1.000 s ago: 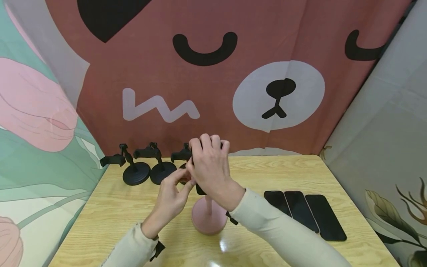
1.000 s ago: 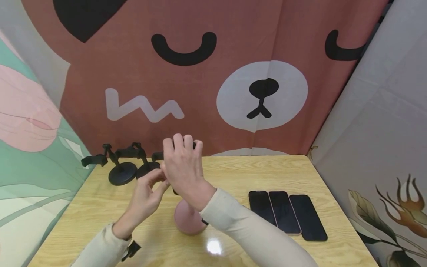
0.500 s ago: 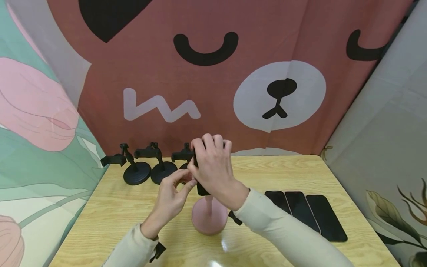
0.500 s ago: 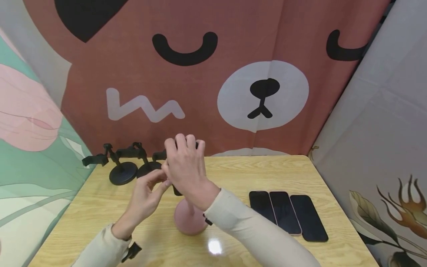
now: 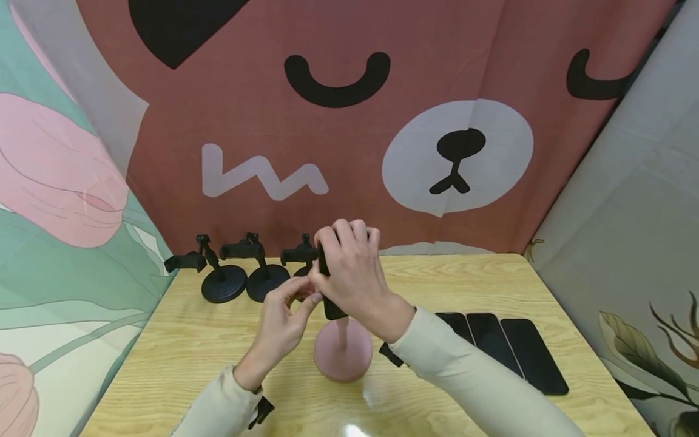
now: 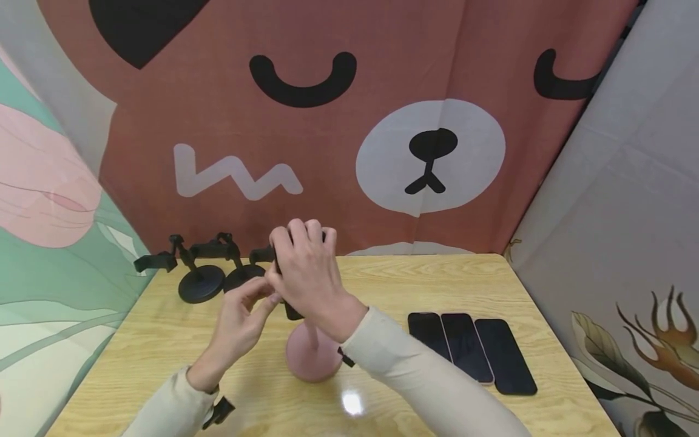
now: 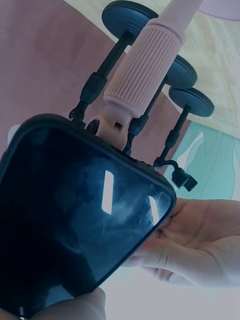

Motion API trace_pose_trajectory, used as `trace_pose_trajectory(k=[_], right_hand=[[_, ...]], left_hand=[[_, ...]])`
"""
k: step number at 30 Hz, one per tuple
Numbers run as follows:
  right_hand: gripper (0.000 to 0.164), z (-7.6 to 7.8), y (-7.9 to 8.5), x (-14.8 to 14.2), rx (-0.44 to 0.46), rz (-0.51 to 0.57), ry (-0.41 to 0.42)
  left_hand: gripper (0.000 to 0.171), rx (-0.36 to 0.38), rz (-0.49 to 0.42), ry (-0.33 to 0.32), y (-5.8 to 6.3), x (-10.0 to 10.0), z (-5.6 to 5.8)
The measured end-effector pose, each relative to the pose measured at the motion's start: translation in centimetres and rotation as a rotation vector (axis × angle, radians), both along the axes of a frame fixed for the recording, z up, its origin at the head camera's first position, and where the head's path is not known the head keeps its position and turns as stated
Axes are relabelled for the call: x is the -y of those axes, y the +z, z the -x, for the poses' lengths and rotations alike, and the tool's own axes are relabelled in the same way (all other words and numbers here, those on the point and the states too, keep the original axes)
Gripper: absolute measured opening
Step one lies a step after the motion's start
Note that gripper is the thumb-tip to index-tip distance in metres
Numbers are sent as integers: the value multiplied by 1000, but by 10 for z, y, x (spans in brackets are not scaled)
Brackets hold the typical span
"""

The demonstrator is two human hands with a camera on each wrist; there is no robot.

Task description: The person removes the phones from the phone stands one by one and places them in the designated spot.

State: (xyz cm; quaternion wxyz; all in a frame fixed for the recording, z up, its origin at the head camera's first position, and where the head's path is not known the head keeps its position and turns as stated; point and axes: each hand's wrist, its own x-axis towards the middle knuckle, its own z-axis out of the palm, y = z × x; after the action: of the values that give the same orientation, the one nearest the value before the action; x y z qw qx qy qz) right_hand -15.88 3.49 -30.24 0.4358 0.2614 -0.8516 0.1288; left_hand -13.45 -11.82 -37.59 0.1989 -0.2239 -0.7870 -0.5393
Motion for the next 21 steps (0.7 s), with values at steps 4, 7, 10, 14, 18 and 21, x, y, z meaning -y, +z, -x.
trace_pose_trajectory(k=[4, 7, 10, 14, 18, 21], right_hand=[[24, -1, 1, -3, 10, -1, 49], [25, -1, 2, -5, 25, -4, 87], [27, -1, 3, -8, 43, -7, 120], [28, -1, 4, -9, 71, -2, 160], [29, -2, 4, -10, 92, -1, 181], [29, -2, 4, -10, 95, 0, 186]], left_hand=[[18, -8, -6, 14, -1, 0, 0], [21, 0, -7, 20, -3, 0, 0], [23, 10, -11, 20, -4, -1, 0], [26, 27, -21, 22, -3, -1, 0], [27, 40, -15, 25, -3, -2, 0], [28, 47, -11, 27, -2, -2, 0]])
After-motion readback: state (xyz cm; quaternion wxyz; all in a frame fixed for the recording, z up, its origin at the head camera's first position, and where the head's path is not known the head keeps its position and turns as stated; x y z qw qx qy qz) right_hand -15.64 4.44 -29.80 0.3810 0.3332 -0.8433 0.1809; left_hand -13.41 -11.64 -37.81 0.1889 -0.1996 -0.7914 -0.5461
